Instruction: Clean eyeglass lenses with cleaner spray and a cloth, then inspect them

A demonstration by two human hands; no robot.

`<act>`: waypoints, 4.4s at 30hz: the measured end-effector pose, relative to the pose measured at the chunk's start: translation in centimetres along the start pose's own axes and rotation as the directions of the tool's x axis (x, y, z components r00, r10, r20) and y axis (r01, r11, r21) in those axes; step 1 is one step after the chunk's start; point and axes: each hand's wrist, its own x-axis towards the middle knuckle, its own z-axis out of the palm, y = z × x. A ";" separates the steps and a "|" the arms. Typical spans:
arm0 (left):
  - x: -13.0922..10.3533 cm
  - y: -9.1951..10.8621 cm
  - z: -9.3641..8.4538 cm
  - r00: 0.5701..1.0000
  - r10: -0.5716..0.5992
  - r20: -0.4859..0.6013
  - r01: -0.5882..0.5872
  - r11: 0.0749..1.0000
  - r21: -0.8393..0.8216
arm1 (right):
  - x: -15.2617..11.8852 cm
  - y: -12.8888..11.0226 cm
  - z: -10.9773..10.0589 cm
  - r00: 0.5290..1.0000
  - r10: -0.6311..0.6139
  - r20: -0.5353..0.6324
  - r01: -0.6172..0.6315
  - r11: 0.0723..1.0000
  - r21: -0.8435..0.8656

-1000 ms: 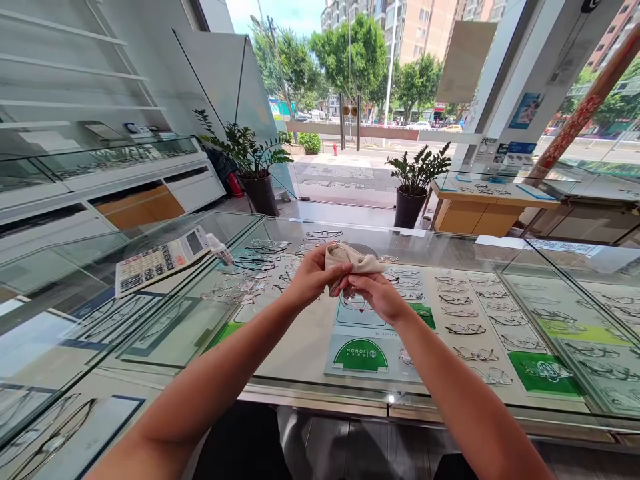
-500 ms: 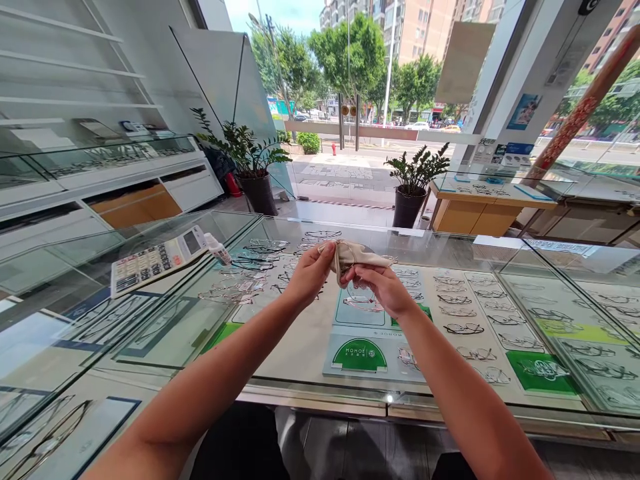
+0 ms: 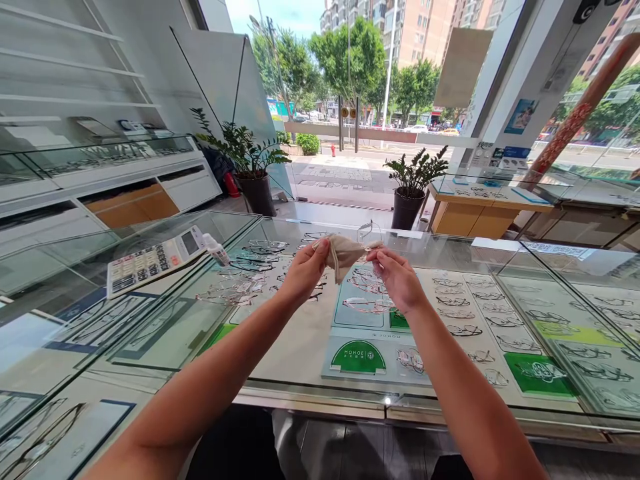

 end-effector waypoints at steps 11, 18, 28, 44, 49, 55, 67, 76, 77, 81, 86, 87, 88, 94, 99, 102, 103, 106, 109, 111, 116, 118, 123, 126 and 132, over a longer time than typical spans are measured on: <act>-1.7 1.0 1.6 0.903 -0.180 0.391 0.085 0.965 0.247 | -0.1 0.4 0.3 0.999 0.040 0.033 -0.040 0.999 -0.002; -1.9 0.7 1.9 0.917 -0.208 0.341 0.152 0.971 0.183 | -0.2 1.2 0.5 0.996 0.075 0.040 -0.074 0.997 -0.025; -2.0 1.2 2.0 0.875 -0.211 0.437 0.176 0.977 0.118 | -0.3 1.0 0.7 0.992 0.109 0.059 -0.110 0.994 0.016; -2.1 1.4 1.8 0.855 -0.223 0.468 0.197 0.975 0.105 | -0.2 1.0 0.6 0.991 0.109 0.084 -0.114 0.992 0.056; -2.1 1.2 1.7 0.857 -0.239 0.456 0.209 0.971 0.115 | -0.2 0.8 0.7 0.989 0.113 0.100 -0.120 0.991 0.064; -2.0 0.8 1.6 0.870 -0.230 0.436 0.183 0.972 0.146 | -0.4 0.5 0.8 0.982 0.127 0.137 -0.137 0.988 0.068; -2.1 0.5 1.8 0.913 -0.213 0.348 0.168 0.973 0.155 | -0.3 0.9 0.8 0.981 0.092 0.172 -0.101 0.994 0.041; -2.0 -0.1 1.5 0.938 -0.210 0.277 0.161 0.969 0.187 | -0.4 0.8 0.9 0.983 0.017 0.184 0.009 0.990 -0.139; -2.0 -0.1 1.5 0.936 -0.210 0.281 0.163 0.970 0.181 | -0.4 0.7 1.0 0.982 0.014 0.191 0.013 0.990 -0.143; -1.9 0.2 1.5 0.926 -0.206 0.317 0.165 0.975 0.151 | -0.5 0.8 1.2 0.983 0.009 0.182 0.009 0.995 -0.097; -1.9 0.3 1.4 0.915 -0.206 0.347 0.156 0.974 0.166 | -0.4 1.0 1.2 0.985 0.049 0.163 -0.047 0.999 -0.016; -1.9 0.3 1.4 0.911 -0.213 0.353 0.163 0.973 0.164 | -0.4 1.0 1.2 0.986 0.062 0.153 -0.064 0.998 0.003; -1.9 0.4 1.4 0.906 -0.223 0.359 0.175 0.971 0.161 | -0.4 0.9 1.2 0.987 0.076 0.141 -0.080 0.997 0.021; -2.0 0.7 1.4 0.884 -0.260 0.390 0.215 0.964 0.156 | -0.4 0.5 1.2 0.987 0.100 0.124 -0.108 0.992 0.063; -2.2 0.8 1.5 0.885 -0.252 0.392 0.200 0.965 0.167 | -0.3 0.7 1.2 0.991 0.093 0.096 -0.098 0.994 0.048; -2.3 0.6 1.8 0.893 -0.247 0.375 0.203 0.967 0.153 | -0.3 1.0 1.2 0.993 0.080 0.081 -0.083 0.996 0.033; -2.3 0.5 1.8 0.896 -0.249 0.367 0.208 0.967 0.148 | -0.3 1.1 1.2 0.994 0.077 0.081 -0.080 0.996 0.025; -2.3 0.4 2.1 0.919 -0.231 0.321 0.195 0.971 0.138 | -0.4 1.2 1.2 0.993 0.068 0.095 -0.069 0.998 0.006; -2.3 0.2 2.2 0.941 -0.194 0.278 0.166 0.978 0.123 | -0.5 1.3 1.3 0.993 0.065 0.098 -0.065 0.998 -0.003; -2.3 0.0 2.3 0.948 -0.187 0.257 0.166 0.981 0.100 | -0.5 1.3 1.3 0.993 0.071 0.096 -0.069 0.997 -0.020; -2.4 -0.4 2.4 0.962 -0.180 0.204 0.166 0.982 0.085 | -0.6 1.5 1.3 0.994 0.035 0.099 -0.028 0.997 -0.071; -2.4 -0.6 2.5 0.971 -0.150 0.188 0.134 0.987 0.092 | -0.6 1.5 1.3 0.993 0.010 0.115 -0.001 0.997 -0.081; -2.3 -0.6 2.6 0.984 -0.082 0.160 0.058 0.988 0.146 | -0.6 1.5 1.4 0.993 0.009 0.122 0.000 0.997 -0.072; -2.2 -0.4 2.5 0.981 -0.101 0.165 0.069 0.979 0.191 | -0.6 1.4 1.4 0.996 0.071 0.062 -0.069 0.997 -0.033; -2.0 0.4 1.9 0.932 -0.163 0.324 0.112 0.979 0.171 | -0.3 1.3 1.2 0.994 0.106 0.007 -0.106 0.993 0.055</act>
